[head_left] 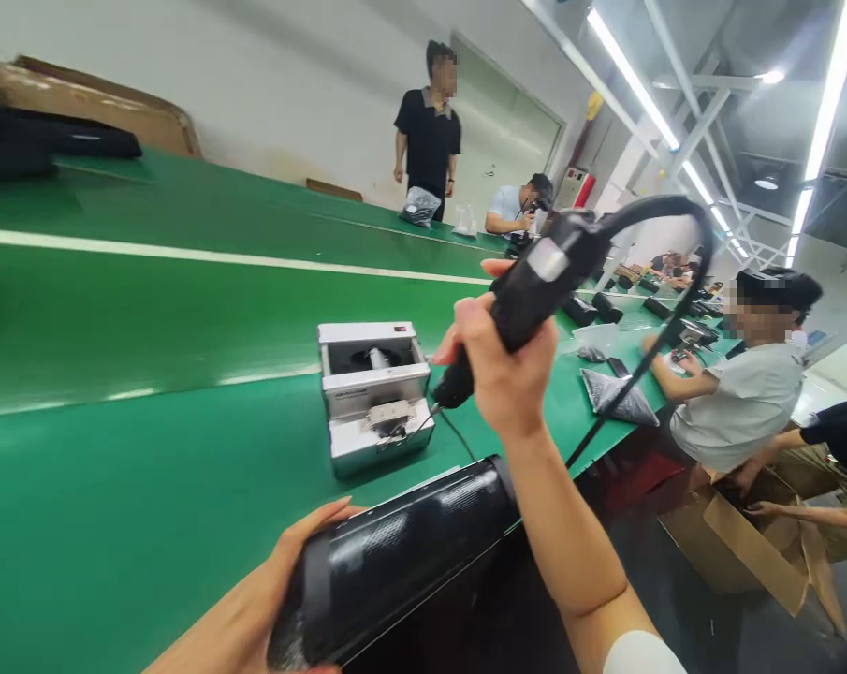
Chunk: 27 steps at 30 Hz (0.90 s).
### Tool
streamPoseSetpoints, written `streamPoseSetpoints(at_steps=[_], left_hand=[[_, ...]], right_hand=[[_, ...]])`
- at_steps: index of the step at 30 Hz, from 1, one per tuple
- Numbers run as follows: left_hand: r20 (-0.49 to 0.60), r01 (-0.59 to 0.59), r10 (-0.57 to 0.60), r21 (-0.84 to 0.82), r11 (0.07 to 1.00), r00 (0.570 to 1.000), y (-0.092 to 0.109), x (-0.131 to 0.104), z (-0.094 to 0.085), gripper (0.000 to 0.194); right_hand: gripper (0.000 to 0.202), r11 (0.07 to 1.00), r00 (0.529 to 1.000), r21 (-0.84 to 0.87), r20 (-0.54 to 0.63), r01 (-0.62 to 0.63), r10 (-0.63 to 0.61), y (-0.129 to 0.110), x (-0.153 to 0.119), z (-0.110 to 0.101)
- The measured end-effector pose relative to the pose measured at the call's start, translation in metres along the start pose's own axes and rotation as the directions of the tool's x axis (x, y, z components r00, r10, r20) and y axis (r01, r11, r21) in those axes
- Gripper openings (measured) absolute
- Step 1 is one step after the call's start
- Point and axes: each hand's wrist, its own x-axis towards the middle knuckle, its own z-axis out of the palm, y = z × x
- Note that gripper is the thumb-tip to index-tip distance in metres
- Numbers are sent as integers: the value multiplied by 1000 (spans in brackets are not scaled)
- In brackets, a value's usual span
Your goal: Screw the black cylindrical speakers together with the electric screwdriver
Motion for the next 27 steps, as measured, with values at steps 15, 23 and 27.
streamPoseSetpoints(at_steps=[15,23,27], left_hand=[[202,-128,180,-246,961,963,14,20,-25,130],[184,-155,204,-251,956,961,10,22,-23,126],[192,-146,198,-259,955,961,15,22,-25,123]], right_hand=[[16,978,978,-32,-7,208,-208,33,22,27],[20,983,986,-80,7,166,-166,45,20,37],[21,990,992,-66,-9,122,-123,43,21,35]])
